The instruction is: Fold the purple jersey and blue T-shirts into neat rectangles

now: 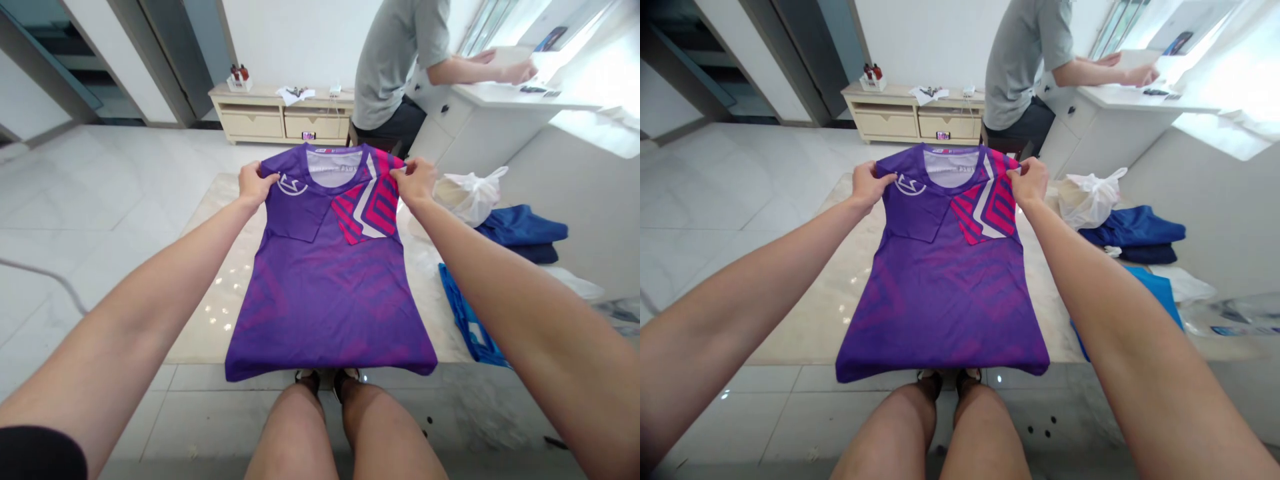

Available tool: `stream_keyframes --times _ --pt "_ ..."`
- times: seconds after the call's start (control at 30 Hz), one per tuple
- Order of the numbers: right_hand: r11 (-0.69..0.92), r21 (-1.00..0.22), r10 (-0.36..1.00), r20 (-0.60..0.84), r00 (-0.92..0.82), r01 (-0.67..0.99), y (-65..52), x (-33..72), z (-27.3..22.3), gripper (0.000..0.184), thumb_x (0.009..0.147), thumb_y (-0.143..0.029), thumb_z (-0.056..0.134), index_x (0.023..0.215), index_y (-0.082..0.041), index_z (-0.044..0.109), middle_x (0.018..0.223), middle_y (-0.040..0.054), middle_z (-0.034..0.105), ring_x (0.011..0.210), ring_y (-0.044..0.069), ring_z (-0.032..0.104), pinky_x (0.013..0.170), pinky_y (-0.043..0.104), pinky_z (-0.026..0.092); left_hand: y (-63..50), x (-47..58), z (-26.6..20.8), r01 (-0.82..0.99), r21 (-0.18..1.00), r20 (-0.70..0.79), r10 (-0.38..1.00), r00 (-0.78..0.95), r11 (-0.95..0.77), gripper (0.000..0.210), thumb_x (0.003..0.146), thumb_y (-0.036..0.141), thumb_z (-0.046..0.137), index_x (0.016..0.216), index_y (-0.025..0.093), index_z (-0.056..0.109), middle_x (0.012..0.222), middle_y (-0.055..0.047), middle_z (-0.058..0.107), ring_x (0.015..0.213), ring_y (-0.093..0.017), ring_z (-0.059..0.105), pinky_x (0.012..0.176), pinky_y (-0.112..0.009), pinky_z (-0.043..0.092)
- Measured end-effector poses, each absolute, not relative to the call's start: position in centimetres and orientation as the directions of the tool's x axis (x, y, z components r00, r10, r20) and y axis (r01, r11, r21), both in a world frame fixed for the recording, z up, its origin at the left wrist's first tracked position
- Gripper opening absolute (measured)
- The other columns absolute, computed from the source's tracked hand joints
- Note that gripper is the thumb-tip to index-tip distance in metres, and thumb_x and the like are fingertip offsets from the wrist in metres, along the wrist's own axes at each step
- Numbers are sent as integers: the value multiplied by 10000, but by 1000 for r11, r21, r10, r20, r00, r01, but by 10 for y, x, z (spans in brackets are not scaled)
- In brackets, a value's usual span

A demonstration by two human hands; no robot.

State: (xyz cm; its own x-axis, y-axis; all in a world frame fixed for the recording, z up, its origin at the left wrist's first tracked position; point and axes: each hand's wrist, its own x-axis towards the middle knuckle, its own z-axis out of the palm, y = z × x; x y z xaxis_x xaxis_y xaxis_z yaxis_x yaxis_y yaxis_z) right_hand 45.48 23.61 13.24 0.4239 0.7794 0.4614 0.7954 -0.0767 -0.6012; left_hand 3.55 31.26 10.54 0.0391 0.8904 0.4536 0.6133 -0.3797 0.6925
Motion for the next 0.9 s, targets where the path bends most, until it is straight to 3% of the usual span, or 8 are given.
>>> stream_keyframes --times 0.1,0.23,0.3,0.47,0.57,0.67,0.83,0.9 --pt "100 -559 738 597 315 823 199 446 135 185 971 -353 721 992 -177 666 963 44 712 901 199 633 934 364 510 277 31 117 597 709 482 876 -21 -375 208 906 276 805 1002 124 700 991 -68 780 880 -178 661 852 -321 524" --pt "266 -481 765 632 121 835 107 439 84 139 978 -342 678 961 -204 691 977 85 750 967 259 673 946 383 516 182 10 84 620 655 509 859 59 -432 109 923 308 748 962 212 713 970 -24 778 976 -217 702 935 -350 524" --pt "276 -448 845 535 7 850 62 438 55 116 972 -270 635 983 -204 729 978 99 767 973 273 689 954 391 518 138 -3 63 641 615 455 870 188 -460 75 915 272 719 967 219 731 965 -35 784 968 -231 714 945 -370 530" --pt "152 -291 975 202 -95 945 -7 432 42 390 870 -68 571 1126 -224 820 1143 104 817 1143 315 680 1030 441 497 75 -20 62 776 410 208 878 432 -479 258 873 134 630 1015 258 806 1086 -67 824 1122 -300 719 1029 -464 504" --pt "136 -198 978 180 -100 971 -27 427 63 402 909 -67 570 1163 -227 836 1204 112 815 1198 326 661 1050 451 481 50 -21 84 822 316 205 880 428 -474 311 889 118 588 1026 268 824 1141 -88 819 1192 -321 692 1066 -506 482" --pt "163 -163 969 210 -127 973 -51 428 75 381 929 -68 579 1175 -208 833 1203 117 816 1192 321 660 1046 442 481 19 -26 92 825 280 219 869 443 -491 365 900 110 550 1071 277 825 1167 -94 815 1216 -314 677 1079 -513 476" --pt "245 -143 968 -21 -251 959 -96 445 63 330 899 -46 602 1078 -195 836 1209 123 812 1215 305 684 1057 421 487 -24 -47 73 783 284 70 827 558 -553 343 890 139 555 1007 305 831 1121 -74 829 1160 -294 701 1078 -498 496" --pt "276 -155 957 -43 -286 949 -105 448 60 371 905 -37 567 1113 -190 833 1252 131 800 1242 295 685 1085 417 486 -29 -53 70 756 310 47 803 593 -576 339 882 163 557 1017 311 830 1136 -60 827 1164 -279 706 1090 -475 504"
